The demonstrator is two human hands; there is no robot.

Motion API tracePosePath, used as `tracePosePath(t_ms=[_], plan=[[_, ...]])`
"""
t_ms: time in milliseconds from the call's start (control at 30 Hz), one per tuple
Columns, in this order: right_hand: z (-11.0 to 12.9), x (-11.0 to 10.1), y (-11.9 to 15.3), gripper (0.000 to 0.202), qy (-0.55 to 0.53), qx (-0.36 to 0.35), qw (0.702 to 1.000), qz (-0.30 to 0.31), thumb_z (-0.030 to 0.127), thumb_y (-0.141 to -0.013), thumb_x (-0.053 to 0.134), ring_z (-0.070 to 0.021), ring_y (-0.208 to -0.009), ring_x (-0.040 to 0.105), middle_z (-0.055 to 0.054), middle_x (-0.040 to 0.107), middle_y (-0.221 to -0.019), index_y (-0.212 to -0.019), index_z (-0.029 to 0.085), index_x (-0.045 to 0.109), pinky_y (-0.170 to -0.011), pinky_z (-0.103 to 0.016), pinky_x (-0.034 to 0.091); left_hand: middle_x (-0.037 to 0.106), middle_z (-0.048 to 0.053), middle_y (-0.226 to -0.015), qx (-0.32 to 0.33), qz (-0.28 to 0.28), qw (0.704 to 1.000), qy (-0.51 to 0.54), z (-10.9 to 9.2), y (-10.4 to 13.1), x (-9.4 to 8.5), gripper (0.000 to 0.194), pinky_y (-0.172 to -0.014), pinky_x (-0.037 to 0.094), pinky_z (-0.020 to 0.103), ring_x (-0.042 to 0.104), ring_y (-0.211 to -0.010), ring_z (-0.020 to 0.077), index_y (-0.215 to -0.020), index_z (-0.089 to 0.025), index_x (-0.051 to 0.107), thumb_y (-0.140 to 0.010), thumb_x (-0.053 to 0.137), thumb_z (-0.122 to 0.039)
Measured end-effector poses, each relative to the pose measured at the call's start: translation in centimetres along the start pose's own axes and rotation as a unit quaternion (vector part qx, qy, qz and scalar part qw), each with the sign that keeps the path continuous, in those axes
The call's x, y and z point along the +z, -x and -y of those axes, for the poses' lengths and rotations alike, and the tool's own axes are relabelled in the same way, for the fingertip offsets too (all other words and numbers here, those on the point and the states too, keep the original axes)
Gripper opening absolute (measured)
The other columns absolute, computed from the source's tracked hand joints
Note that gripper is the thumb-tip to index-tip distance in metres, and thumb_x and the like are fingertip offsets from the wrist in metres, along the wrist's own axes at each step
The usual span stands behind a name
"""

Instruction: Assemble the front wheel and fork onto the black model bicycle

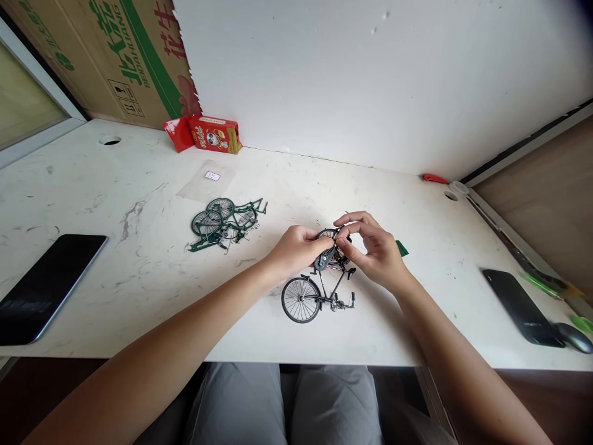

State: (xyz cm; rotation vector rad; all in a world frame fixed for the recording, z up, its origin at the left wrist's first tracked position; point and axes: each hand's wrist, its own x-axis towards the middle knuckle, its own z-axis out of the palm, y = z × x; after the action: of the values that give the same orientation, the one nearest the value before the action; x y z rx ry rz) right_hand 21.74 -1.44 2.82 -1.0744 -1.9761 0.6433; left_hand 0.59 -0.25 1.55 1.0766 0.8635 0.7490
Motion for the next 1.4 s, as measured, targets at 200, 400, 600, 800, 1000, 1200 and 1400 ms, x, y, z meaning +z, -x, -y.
tracePosePath(t_ms=[200,400,600,800,1000,1200,1400], plan=[[0.5,-0.1,0.0,0.005,0.033,0.012,0.999,0.022,0.033,-0.103,0.065,-0.0301,-0.125,0.061,-0.009,0.066,-0.128,-0.105,0.03,0.069,-0.114,-0.058,0.046,0.054,0.0,-0.06,0.006,-0.008,1.0,-0.017,-0.1,-0.1,-0.1,0.021,-0.059,0.04,0.028,0.057,-0.062,0.014,-0.076,-0.017,0.069,-0.09,0.074,-0.032],[0.9,-0.1,-0.1,0.004,0.095,-0.021,0.995,0.027,0.029,-0.106,0.06,-0.0296,-0.125,0.059,-0.009,0.065,-0.13,-0.108,0.029,0.064,-0.11,-0.056,0.047,0.051,-0.001,-0.059,0.006,-0.011,0.999,-0.031,-0.1,0.0,-0.2,0.024,-0.058,0.039,0.028,0.056,-0.061,0.0133,-0.075,-0.018,0.067,-0.091,0.074,-0.034],[1.1,-0.1,-0.1,0.007,0.16,-0.066,0.985,0.016,0.024,-0.106,0.059,-0.031,-0.121,0.059,-0.01,0.066,-0.128,-0.111,0.029,0.061,-0.104,-0.056,0.049,0.055,0.0,-0.061,0.0,0.011,1.0,-0.019,-0.2,0.4,-0.1,0.027,-0.06,0.045,0.028,0.058,-0.062,0.0139,-0.073,-0.018,0.067,-0.091,0.073,-0.037],[1.1,-0.2,-0.1,0.008,0.149,-0.069,0.986,0.023,0.023,-0.107,0.055,-0.0314,-0.121,0.059,-0.011,0.066,-0.127,-0.11,0.029,0.06,-0.103,-0.057,0.049,0.066,0.006,-0.075,-0.025,0.034,0.998,0.05,-0.4,0.2,0.3,0.03,-0.067,0.055,0.031,0.063,-0.07,0.0154,-0.08,-0.015,0.071,-0.093,0.069,-0.041],[1.0,-0.3,0.0,0.013,0.144,-0.06,0.987,0.029,0.019,-0.107,0.052,-0.0312,-0.122,0.058,-0.009,0.066,-0.127,-0.108,0.03,0.059,-0.103,-0.056,0.048,0.061,0.003,-0.076,-0.02,0.033,0.998,0.052,-0.4,0.5,0.2,0.033,-0.065,0.05,0.027,0.057,-0.068,0.0116,-0.086,-0.013,0.071,-0.096,0.068,-0.044],[0.9,-0.4,0.0,0.016,0.133,-0.068,0.988,0.029,0.015,-0.106,0.05,-0.03,-0.121,0.058,-0.008,0.065,-0.128,-0.109,0.03,0.056,-0.102,-0.053,0.048,0.064,0.005,-0.082,-0.022,0.04,0.998,0.049,-0.3,0.4,0.0,0.035,-0.065,0.048,0.027,0.058,-0.071,0.012,-0.096,-0.012,0.075,-0.094,0.072,-0.047],[0.7,-0.3,0.1,0.019,0.154,-0.075,0.985,0.035,0.013,-0.106,0.049,-0.0303,-0.12,0.058,-0.008,0.065,-0.129,-0.111,0.03,0.053,-0.102,-0.054,0.047,0.065,0.005,-0.081,-0.028,0.034,0.998,0.048,-0.4,0.3,0.1,0.032,-0.066,0.051,0.028,0.059,-0.071,0.0121,-0.093,-0.012,0.074,-0.095,0.072,-0.044]])
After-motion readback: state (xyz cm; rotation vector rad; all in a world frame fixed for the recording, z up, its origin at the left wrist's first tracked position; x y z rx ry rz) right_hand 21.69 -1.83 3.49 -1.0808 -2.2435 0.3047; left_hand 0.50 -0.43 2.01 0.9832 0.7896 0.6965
